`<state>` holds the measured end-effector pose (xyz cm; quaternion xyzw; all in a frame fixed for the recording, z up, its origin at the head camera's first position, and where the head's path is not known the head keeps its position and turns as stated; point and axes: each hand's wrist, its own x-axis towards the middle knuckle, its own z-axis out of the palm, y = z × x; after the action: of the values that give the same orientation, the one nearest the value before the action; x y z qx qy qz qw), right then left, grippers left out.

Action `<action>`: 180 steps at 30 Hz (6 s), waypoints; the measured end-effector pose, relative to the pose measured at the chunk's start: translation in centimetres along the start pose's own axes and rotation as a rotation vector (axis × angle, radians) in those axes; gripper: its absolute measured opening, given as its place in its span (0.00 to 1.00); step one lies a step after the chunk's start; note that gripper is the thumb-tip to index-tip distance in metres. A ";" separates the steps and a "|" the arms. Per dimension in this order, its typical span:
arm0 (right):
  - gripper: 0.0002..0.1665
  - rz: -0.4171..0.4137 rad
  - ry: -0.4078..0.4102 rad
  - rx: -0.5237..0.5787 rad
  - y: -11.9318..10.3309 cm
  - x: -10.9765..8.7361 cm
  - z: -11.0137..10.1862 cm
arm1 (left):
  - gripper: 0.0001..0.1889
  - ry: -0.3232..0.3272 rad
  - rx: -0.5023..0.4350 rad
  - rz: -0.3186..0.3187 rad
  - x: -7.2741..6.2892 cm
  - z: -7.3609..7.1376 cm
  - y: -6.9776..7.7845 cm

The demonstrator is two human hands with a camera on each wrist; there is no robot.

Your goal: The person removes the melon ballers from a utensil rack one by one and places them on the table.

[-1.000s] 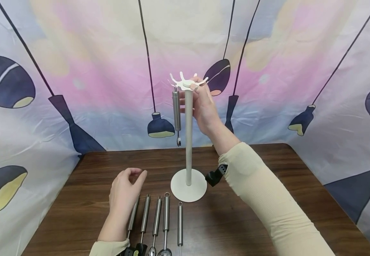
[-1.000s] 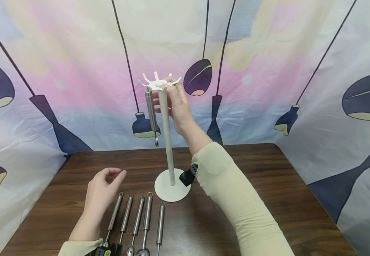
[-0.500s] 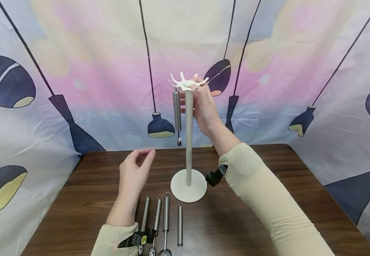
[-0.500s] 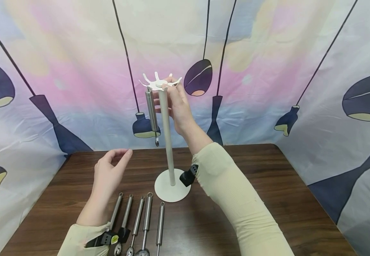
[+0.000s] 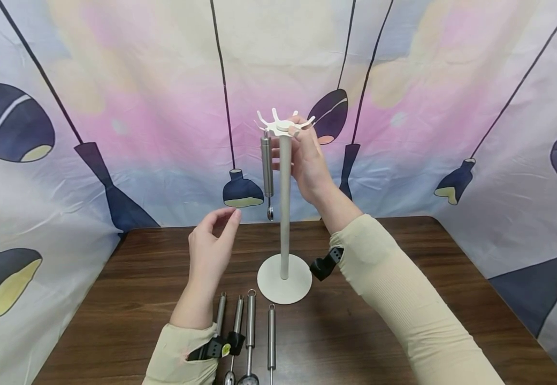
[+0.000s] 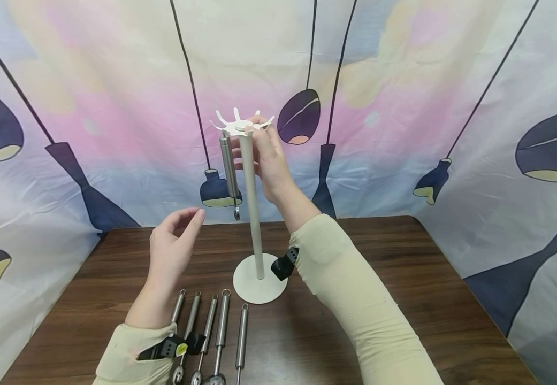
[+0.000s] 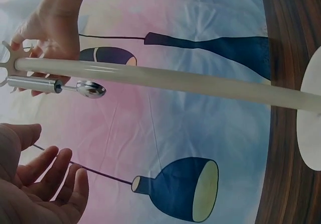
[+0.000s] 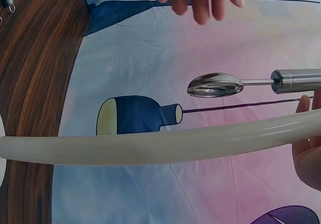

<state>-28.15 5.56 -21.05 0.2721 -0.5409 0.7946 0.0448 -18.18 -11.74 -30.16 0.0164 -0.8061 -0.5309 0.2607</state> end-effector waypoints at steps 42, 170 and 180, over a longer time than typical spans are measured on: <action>0.10 -0.003 0.013 0.007 0.1 0.2 -0.4 | 0.17 -0.060 -0.347 0.076 2.9 4.7 4.7; 0.10 -0.020 -0.043 0.024 0.1 0.0 -0.3 | 0.15 0.274 -0.046 -0.037 -1.8 -5.3 -2.8; 0.09 -0.033 -0.056 0.025 0.2 0.1 -0.4 | 0.14 0.295 -0.009 -0.081 -3.1 -5.9 -4.9</action>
<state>-28.48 5.80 -21.27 0.3037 -0.5275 0.7925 0.0393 -14.17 -17.98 -33.86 0.1257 -0.7552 -0.5367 0.3547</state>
